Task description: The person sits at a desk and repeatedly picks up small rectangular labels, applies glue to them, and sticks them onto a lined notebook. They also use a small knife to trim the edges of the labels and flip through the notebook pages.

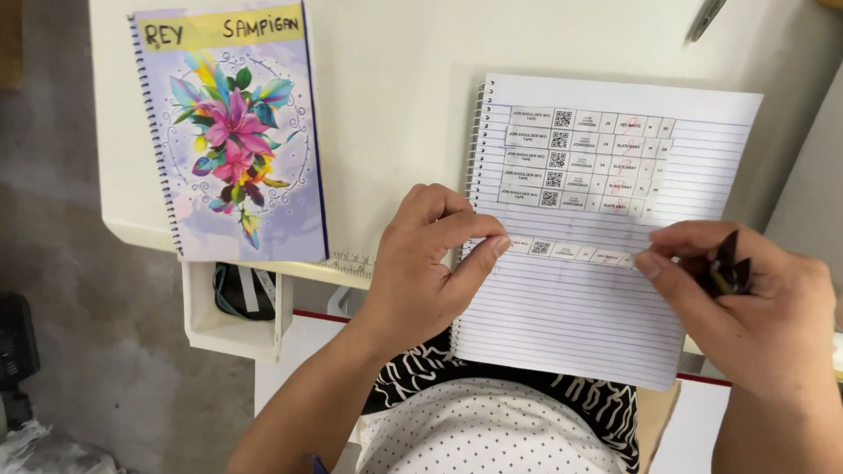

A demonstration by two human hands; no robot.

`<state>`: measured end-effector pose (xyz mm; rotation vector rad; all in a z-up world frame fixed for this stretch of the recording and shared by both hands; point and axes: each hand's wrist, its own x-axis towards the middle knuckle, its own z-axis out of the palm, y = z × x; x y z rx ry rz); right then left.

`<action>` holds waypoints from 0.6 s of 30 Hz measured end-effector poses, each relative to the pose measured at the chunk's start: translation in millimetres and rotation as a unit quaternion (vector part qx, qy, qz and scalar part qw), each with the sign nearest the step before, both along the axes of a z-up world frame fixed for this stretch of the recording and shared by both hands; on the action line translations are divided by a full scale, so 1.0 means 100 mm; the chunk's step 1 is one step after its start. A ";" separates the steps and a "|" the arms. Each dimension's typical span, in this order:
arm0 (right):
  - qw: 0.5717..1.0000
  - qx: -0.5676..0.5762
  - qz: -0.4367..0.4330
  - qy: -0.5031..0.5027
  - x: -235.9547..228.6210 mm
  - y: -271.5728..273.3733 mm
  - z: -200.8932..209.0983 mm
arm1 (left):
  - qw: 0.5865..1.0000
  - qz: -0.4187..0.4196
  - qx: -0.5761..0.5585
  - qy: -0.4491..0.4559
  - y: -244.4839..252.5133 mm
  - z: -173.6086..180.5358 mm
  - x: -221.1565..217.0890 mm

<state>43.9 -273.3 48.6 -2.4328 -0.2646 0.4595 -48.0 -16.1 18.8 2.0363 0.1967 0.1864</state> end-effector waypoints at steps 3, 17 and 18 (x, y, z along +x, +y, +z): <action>0.993 0.065 0.035 -0.087 0.01 -0.05 -0.17 | 0.999 -0.007 0.030 -0.016 0.03 -0.06 0.11; 0.978 0.025 0.088 -0.186 0.09 -0.11 -0.47 | 0.991 0.014 0.135 0.001 -0.04 -0.20 0.30; 0.977 0.021 0.093 -0.189 0.10 -0.10 -0.46 | 0.991 0.017 0.134 0.001 -0.04 -0.20 0.31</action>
